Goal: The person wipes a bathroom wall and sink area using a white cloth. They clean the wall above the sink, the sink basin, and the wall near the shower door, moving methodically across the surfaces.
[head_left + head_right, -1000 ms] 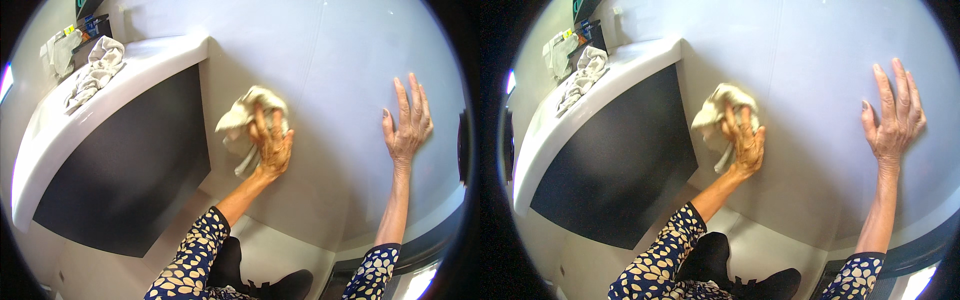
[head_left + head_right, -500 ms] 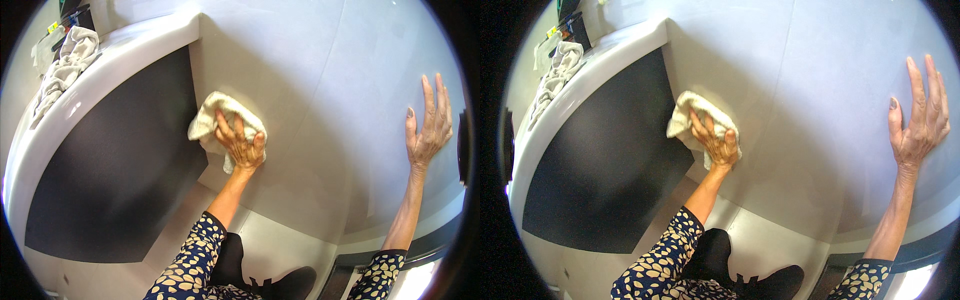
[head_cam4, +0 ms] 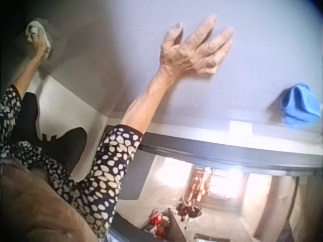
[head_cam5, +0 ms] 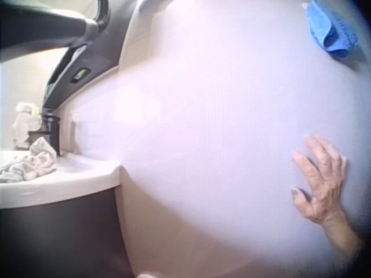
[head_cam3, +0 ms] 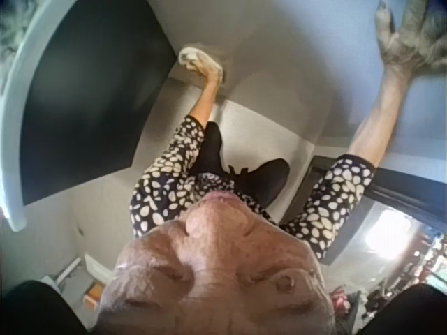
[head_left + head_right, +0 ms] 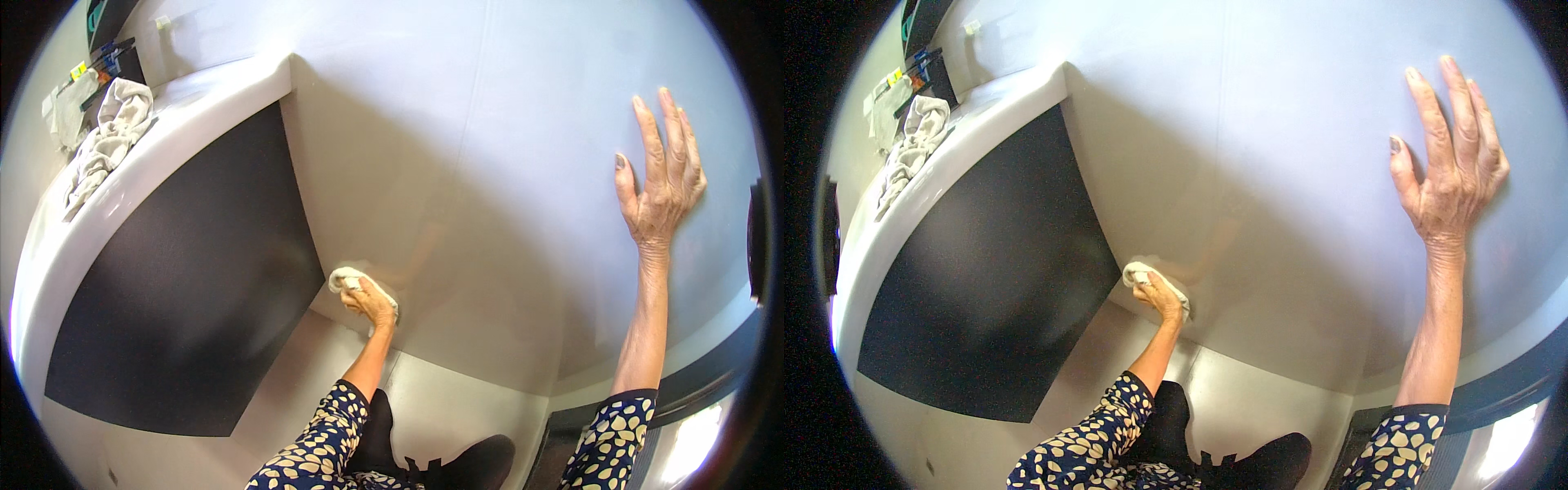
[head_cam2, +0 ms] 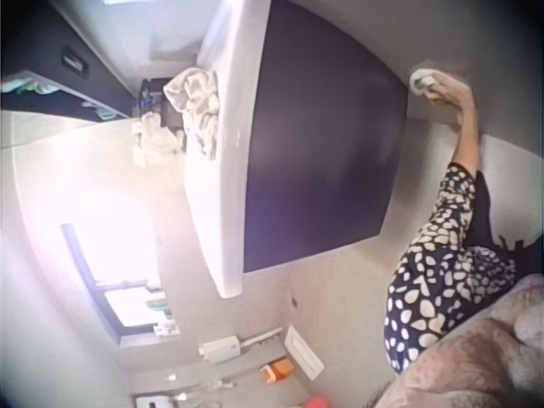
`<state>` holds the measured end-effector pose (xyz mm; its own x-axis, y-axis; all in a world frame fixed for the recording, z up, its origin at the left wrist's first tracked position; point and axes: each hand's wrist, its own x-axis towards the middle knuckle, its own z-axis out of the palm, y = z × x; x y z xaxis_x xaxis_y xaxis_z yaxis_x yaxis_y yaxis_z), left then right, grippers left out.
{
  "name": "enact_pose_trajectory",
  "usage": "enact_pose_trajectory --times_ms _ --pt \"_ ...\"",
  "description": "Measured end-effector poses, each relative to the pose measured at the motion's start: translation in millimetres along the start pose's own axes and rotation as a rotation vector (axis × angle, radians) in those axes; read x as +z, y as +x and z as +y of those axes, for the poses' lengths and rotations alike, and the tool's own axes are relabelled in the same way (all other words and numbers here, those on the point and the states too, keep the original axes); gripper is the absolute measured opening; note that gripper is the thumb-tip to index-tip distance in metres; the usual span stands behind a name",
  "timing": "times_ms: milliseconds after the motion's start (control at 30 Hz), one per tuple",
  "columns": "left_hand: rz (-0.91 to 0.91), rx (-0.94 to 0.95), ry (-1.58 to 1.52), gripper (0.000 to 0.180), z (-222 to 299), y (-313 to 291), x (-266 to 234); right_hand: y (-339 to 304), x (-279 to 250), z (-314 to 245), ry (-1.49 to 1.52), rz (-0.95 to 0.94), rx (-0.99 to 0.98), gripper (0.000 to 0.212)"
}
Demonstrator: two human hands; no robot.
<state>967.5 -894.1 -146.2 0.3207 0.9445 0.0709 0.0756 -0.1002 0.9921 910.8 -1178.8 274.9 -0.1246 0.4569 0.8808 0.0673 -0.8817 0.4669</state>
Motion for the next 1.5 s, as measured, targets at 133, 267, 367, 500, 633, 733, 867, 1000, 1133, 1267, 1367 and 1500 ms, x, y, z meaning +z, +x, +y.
enact_pose_trajectory --times_ms 133,267,367,500,633,733,867,1000,1133,1267,1367,1500 --pt "-0.004 0.290 -0.177 0.055 81 -58 -6 -13 -3 9 -0.022 -0.040 0.017 0.049" --pt "-0.134 0.527 -0.303 0.053 135 -84 -23 -12 -4 10 -0.012 -0.036 0.025 0.049" --pt "-0.253 0.623 -0.360 0.053 168 -100 -31 -13 -6 8 -0.010 -0.061 0.041 0.050" --pt "-0.324 1.040 -0.132 0.048 201 -129 -37 -10 -9 6 0.004 -0.103 0.051 0.051" --pt "-0.137 1.594 -0.201 0.049 230 -133 -26 -10 -7 3 0.033 -0.104 0.053 0.051" --pt "0.154 1.726 -0.145 0.038 269 -99 -24 -6 -14 4 0.018 -0.114 0.048 0.049" --pt "0.175 1.627 -0.163 0.034 310 -52 -31 -6 -14 3 -0.005 -0.109 0.049 0.048" --pt "0.230 1.562 -0.133 0.042 347 -7 -47 -3 -17 4 -0.012 -0.118 0.018 0.045" --pt "0.291 1.431 -0.104 0.049 377 26 -45 -9 -17 6 0.012 -0.116 0.070 0.045" --pt "0.161 1.405 -0.209 0.036 404 7 -50 -6 -17 5 0.045 -0.109 0.078 0.045" --pt "0.186 1.517 -0.347 0.042 416 -42 -34 -10 -16 13 0.159 0.003 0.122 0.044" --pt "0.119 1.562 -0.387 0.064 418 -75 -32 -10 -8 15 0.254 0.188 0.207 0.049"
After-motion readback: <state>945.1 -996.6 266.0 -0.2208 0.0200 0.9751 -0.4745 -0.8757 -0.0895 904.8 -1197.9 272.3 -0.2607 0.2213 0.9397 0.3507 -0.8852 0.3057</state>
